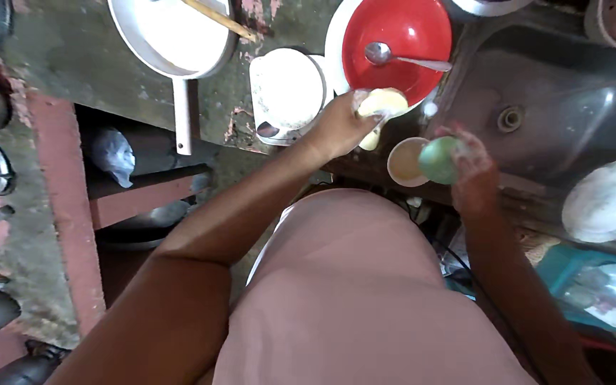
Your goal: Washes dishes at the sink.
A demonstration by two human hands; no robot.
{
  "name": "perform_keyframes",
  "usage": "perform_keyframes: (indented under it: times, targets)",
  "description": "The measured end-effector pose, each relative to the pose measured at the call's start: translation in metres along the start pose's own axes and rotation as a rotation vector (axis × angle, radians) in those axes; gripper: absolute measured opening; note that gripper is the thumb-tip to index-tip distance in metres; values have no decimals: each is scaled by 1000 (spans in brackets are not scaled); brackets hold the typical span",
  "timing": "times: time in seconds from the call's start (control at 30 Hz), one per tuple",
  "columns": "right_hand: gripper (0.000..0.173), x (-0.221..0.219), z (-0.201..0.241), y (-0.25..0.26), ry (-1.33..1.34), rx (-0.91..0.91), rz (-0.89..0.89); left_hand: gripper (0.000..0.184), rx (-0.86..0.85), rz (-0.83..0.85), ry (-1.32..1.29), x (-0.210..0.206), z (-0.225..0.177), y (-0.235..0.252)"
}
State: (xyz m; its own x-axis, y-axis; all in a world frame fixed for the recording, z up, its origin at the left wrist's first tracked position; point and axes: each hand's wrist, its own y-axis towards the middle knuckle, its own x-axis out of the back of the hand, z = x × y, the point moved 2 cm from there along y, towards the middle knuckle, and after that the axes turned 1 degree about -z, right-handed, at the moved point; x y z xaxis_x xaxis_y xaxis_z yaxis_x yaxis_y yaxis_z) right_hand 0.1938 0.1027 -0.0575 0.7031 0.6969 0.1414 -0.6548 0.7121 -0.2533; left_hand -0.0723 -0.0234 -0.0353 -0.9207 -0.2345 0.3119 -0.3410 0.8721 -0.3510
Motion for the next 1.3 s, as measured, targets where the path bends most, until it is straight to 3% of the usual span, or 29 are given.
perform_keyframes:
  times: [0.1, 0.23, 0.4, 0.53, 0.7, 0.77, 0.9, 1.0, 1.1, 1.17, 1.23, 1.3]
  targets:
    - [47, 12, -4, -3, 361, -125, -122, 42, 21, -12, 85, 14, 12, -8]
    - [41, 18, -4, -19, 802, -256, -181, 46, 56, -127, 36, 39, 24, -13]
    - [45, 20, -1, -36, 1229, -321, -99, 49, 152, -337, -237, 71, 38, -3]
    - [50, 18, 4, -44, 1339, -315, 9, 47, 124, -334, -255, 72, 24, 12]
    - [37, 18, 6, -42, 1145, -294, 97, 39, 28, -251, 355, 42, 0, 48]
    - [40, 17, 6, -35, 1022, -283, 87, 35, 4, -256, 593, 21, -1, 65]
    - [35, 21, 2, -21, 825, -266, 94, 44, -118, -183, 852, -21, 13, 71]
    - [41, 28, -9, -13, 688, -269, 78, 55, -194, -185, 847, -36, 25, 43]
    - [41, 38, -23, -6, 633, -276, -27, 50, -264, -309, 729, -43, 47, -9]
    - [28, 47, -27, -4, 514, -291, -86, 44, -187, -361, 618, -46, 71, -45]
    - [39, 53, -27, 0, 410, -266, -49, 42, -56, -431, 470, -45, 98, -75]
    - [39, 56, -26, 4, 353, -236, -21, 43, 131, -520, 283, -35, 120, -94]
